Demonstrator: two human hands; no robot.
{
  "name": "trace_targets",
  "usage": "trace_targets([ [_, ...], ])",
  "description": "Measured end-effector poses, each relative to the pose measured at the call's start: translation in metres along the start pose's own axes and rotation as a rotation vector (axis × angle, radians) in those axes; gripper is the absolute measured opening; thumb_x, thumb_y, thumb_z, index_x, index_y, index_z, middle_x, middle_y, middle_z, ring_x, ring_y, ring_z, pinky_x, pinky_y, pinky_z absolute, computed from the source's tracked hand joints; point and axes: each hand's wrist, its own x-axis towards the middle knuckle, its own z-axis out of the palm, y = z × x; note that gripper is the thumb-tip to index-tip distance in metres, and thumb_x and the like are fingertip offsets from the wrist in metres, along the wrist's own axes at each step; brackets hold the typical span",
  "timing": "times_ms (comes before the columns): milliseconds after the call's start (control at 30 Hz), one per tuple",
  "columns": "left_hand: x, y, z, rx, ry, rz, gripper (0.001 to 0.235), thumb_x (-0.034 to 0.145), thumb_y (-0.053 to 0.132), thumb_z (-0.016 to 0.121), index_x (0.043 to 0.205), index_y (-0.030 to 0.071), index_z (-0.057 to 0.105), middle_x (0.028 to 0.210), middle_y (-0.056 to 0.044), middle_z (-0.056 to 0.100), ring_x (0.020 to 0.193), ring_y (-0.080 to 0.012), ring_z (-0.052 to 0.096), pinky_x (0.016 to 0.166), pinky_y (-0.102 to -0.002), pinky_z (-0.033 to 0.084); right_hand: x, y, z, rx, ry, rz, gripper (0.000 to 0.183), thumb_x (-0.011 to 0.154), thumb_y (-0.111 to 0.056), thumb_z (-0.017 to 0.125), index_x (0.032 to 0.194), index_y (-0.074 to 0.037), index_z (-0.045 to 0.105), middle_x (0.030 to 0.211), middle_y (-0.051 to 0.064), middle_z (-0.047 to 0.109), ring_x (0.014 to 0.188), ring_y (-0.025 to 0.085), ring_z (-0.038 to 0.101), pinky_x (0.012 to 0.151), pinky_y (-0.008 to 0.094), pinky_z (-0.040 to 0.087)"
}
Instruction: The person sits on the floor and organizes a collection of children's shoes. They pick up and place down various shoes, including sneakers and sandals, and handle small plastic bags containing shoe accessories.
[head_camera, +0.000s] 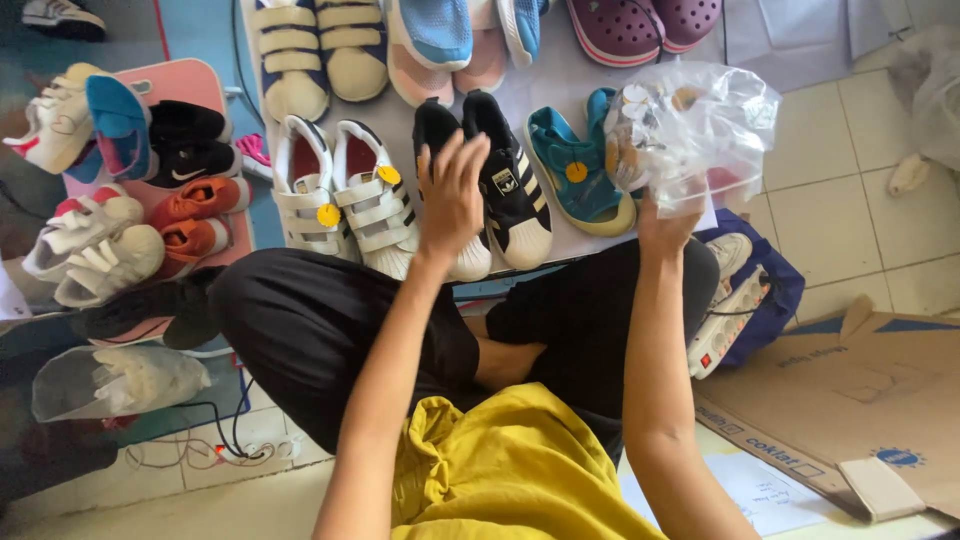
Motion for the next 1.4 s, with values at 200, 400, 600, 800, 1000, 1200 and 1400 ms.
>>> trace_targets([
  [200, 0.05, -0.06, 0.047, 0.001, -0.643, 0.118, 0.049, 0.076, 0.022, 0.067, 0.125, 0.021, 0.066, 0.119, 0.0, 0.072, 0.142, -0.0193, 0.044, 0.114, -0.073, -0.007, -0.002, -0.003, -0.001, 0.11, -0.027, 0.041, 0.033, 0.1, -0.023, 0.055, 0.128, -0.006, 0.06, 0.129, 0.011, 0.061, 0.125, 0.025, 0.055, 0.114, 0.038, 0.041],
  [400, 0.089, -0.062, 0.001, -0.212, -0.778, 0.098, 0.045, 0.071, 0.014, 0.084, 0.115, 0.017, 0.075, 0.127, -0.004, 0.068, 0.124, -0.0198, 0.057, 0.117, -0.072, 0.002, -0.001, -0.004, -0.001, 0.234, -0.057, 0.087, 0.032, 0.1, -0.023, 0.052, 0.127, -0.007, 0.06, 0.129, 0.009, 0.062, 0.125, 0.023, 0.055, 0.114, 0.037, 0.041],
  [600, 0.107, -0.066, -0.013, -0.382, -0.741, 0.093, 0.019, 0.077, 0.011, 0.081, 0.095, 0.016, 0.08, 0.091, 0.004, 0.078, 0.068, -0.0169, 0.066, 0.119, -0.058, 0.015, -0.001, -0.004, 0.002, 0.361, -0.092, 0.13, 0.031, 0.101, -0.023, 0.049, 0.126, -0.008, 0.059, 0.128, 0.007, 0.062, 0.124, 0.021, 0.055, 0.115, 0.036, 0.041],
  [800, 0.106, -0.062, -0.025, -0.458, -0.68, 0.068, 0.011, 0.077, 0.01, 0.081, 0.088, 0.013, 0.079, 0.086, 0.004, 0.077, 0.063, -0.0149, 0.062, 0.12, -0.055, 0.014, -0.001, 0.0, -0.001, 0.252, -0.114, 0.065, 0.026, 0.103, -0.021, 0.049, 0.123, -0.008, 0.059, 0.126, 0.006, 0.061, 0.121, 0.02, 0.056, 0.113, 0.036, 0.042],
  [1000, 0.1, -0.081, -0.007, -0.512, -0.694, 0.015, 0.01, 0.08, 0.012, 0.082, 0.087, 0.015, 0.075, 0.082, 0.007, 0.074, 0.072, -0.0087, 0.065, 0.121, -0.056, 0.013, -0.002, -0.002, 0.002, 0.111, -0.089, 0.064, 0.028, 0.102, -0.021, 0.05, 0.123, -0.006, 0.059, 0.123, 0.007, 0.061, 0.116, 0.019, 0.055, 0.109, 0.034, 0.043],
  [1200, 0.119, -0.078, -0.035, -0.53, -0.803, -0.083, 0.016, 0.083, 0.011, 0.076, 0.099, 0.009, 0.075, 0.093, -0.002, 0.074, 0.08, -0.0138, 0.066, 0.078, -0.03, 0.054, -0.004, -0.004, 0.007, -0.021, -0.068, 0.065, 0.029, 0.101, -0.021, 0.051, 0.123, -0.004, 0.059, 0.12, 0.007, 0.062, 0.112, 0.018, 0.055, 0.105, 0.033, 0.043],
  [1400, 0.108, -0.079, -0.023, -0.503, -0.681, -0.088, 0.016, 0.082, 0.01, 0.078, 0.097, 0.01, 0.076, 0.087, -0.004, 0.068, 0.074, -0.015, 0.063, 0.074, -0.031, 0.055, -0.006, -0.004, 0.013, -0.153, -0.053, 0.069, 0.031, 0.101, -0.022, 0.051, 0.123, -0.002, 0.06, 0.117, 0.007, 0.062, 0.108, 0.017, 0.055, 0.101, 0.031, 0.043],
])
